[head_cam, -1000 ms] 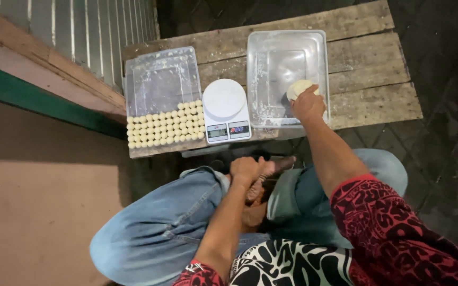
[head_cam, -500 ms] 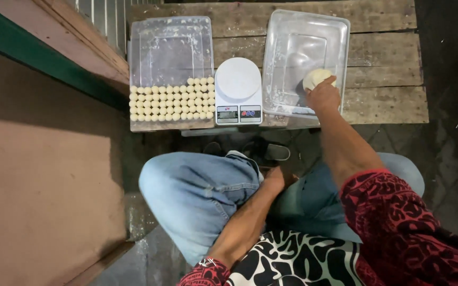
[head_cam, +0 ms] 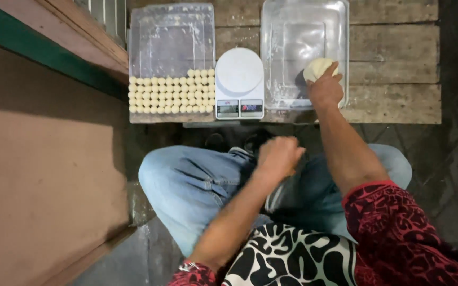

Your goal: Portioning dough into small pieces, weighing them on a scale, rolling them into balls, and arranging them in a tray.

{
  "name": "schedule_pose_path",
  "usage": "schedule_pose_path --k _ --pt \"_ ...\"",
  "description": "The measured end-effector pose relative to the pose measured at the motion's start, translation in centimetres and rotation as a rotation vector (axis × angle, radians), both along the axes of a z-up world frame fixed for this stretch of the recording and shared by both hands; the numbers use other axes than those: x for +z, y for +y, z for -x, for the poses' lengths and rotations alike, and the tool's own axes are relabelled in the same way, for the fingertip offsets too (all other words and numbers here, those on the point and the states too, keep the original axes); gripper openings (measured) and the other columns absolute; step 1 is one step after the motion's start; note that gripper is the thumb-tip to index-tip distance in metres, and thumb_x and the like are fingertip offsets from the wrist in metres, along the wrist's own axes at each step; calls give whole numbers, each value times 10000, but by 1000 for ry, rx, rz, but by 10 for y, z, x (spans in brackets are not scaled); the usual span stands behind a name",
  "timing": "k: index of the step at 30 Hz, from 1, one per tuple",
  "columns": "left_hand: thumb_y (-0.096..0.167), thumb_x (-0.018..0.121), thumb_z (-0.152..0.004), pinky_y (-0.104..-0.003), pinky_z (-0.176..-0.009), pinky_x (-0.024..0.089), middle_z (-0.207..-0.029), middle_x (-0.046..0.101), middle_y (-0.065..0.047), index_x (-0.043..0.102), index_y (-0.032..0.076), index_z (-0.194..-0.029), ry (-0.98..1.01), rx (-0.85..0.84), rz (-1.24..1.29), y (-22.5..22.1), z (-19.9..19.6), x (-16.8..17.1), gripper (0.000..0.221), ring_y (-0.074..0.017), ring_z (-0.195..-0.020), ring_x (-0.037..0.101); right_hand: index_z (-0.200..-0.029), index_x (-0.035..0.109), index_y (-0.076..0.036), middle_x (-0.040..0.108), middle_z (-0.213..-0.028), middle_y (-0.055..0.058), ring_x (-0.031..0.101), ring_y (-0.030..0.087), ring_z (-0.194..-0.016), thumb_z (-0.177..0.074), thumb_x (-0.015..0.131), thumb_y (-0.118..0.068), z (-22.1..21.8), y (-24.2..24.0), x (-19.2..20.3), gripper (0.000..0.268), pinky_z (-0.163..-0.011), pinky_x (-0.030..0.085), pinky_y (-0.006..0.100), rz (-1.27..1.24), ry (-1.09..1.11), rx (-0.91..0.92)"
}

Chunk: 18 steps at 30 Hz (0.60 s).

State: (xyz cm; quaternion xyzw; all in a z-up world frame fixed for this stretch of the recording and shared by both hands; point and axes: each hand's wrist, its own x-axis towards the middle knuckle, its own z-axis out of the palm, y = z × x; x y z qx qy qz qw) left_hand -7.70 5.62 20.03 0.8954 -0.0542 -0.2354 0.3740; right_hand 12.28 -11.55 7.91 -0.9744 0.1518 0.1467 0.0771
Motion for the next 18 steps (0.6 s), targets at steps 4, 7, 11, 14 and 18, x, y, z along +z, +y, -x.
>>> schedule_pose_path --k 4,7,11,14,18 --pt "251 760 -840 -600 -670 609 -952 707 -232 748 40 -976 -216 24 -399 40 -30 -50 252 -489 -904 723 -1638 106 8 433 -1473 334 598 538 -1238 -1068 706 -415 0 1 10 930 -962 534 654 -47 -63 -18" --pt "109 771 -845 -669 -803 560 -1270 523 -317 610 -48 -1272 -280 168 -538 59 -45 -40 483 -577 -1156 544 -1634 126 -10 456 -1442 299 603 552 -1220 -1028 754 -376 -4 -18 5 946 -956 530 667 -87 -89 -36" --pt "1 752 -906 -733 -1014 431 -1612 105 -444 213 -105 -1609 -188 333 -590 60 -58 -36 892 -700 -1423 191 -1634 106 -18 480 -1402 278 612 557 -1198 -1018 774 -376 -10 -49 -14 977 -937 534 659 -53 -91 -51" --pt "119 858 -848 -813 -983 391 -1644 54 -394 78 -27 -1646 -229 496 -601 61 -72 -126 1125 -745 -1385 198 -1637 109 -18 493 -1397 277 621 559 -1182 -1011 745 -417 -9 -60 -18 977 -924 542 655 -46 -46 -26" --pt "192 812 -940 -667 -973 504 -1580 260 -374 188 -54 -1623 -444 532 -712 65 -79 -147 957 -685 -1302 403 -1636 106 -8 485 -1407 291 605 583 -1195 -1011 735 -405 -1 -56 -15 971 -930 530 677 -58 -38 0"
